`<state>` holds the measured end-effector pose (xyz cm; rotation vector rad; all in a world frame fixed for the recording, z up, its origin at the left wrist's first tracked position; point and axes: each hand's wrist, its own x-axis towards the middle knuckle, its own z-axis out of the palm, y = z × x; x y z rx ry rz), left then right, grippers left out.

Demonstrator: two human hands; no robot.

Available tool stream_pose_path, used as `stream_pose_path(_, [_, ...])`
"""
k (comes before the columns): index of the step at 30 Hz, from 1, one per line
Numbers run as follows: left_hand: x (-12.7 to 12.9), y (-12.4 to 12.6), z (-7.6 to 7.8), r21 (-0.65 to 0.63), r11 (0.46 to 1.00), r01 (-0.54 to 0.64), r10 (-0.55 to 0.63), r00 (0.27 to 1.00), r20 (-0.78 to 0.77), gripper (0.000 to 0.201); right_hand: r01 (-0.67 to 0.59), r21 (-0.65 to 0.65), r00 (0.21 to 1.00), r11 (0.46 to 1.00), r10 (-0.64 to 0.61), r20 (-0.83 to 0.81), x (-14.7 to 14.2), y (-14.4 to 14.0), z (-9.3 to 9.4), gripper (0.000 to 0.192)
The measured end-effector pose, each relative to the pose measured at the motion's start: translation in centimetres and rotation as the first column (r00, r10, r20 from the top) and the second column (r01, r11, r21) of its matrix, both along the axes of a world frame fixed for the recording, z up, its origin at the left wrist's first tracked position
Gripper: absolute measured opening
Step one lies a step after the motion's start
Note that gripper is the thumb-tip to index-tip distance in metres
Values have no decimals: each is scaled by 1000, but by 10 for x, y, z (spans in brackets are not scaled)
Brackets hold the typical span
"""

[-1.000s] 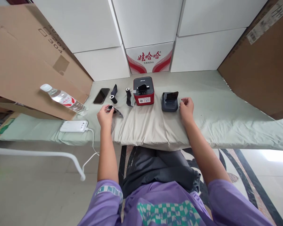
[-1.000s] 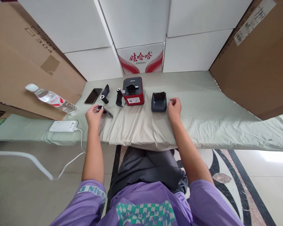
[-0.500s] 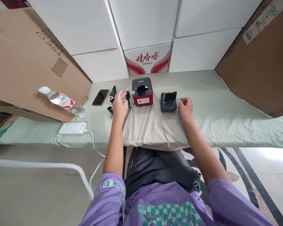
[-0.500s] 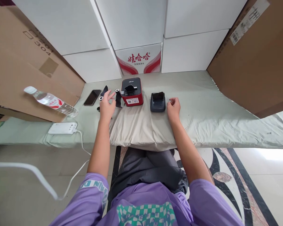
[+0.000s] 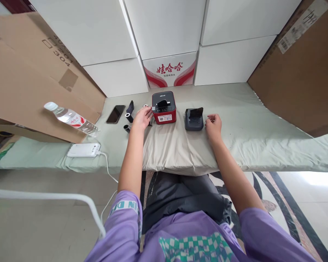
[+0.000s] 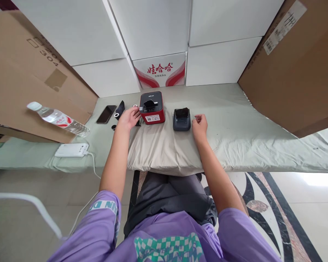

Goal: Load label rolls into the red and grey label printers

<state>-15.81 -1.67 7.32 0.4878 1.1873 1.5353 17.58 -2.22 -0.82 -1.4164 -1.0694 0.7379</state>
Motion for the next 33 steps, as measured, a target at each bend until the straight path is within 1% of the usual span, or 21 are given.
stream_pose_path(3, [4, 9, -1, -47, 999, 1, -1, 1000, 5, 24, 5, -18, 1000, 1000, -5, -11, 0, -1, 2, 25])
stream_pose_path(7, [8, 17, 0, -56, 998, -30, 32, 999, 27, 34, 9, -9, 1000, 1000, -9, 0, -1, -1, 3, 24])
stream_pose_path(12, [8, 18, 3, -66, 995, -76, 76, 997, 6, 57, 0, -1, 1000, 1000, 0, 2, -2, -2, 4, 24])
stream_pose_path(17, [10, 19, 4, -72, 991, -114, 111, 993, -44, 64, -3, -7, 1000, 1000, 3, 3, -1, -2, 5, 23])
stream_pose_path(23, [10, 19, 4, -56, 995, -87, 83, 994, -65, 76, 2, -20, 1000, 1000, -2, -10, -2, -3, 6, 22])
stream_pose_path(26, [8, 20, 4, -62, 995, -75, 69, 994, -89, 75, 4, -20, 1000, 1000, -5, -20, -3, -5, 9, 21])
stream_pose_path(28, [6, 20, 4, -67, 995, -69, 61, 993, -105, 71, -3, -19, 1000, 1000, 2, -25, -3, -6, 10, 22])
stream_pose_path(33, [8, 17, -1, -95, 993, -76, 61, 986, -156, 42, -17, -27, 999, 999, 15, -49, -4, -9, 14, 22])
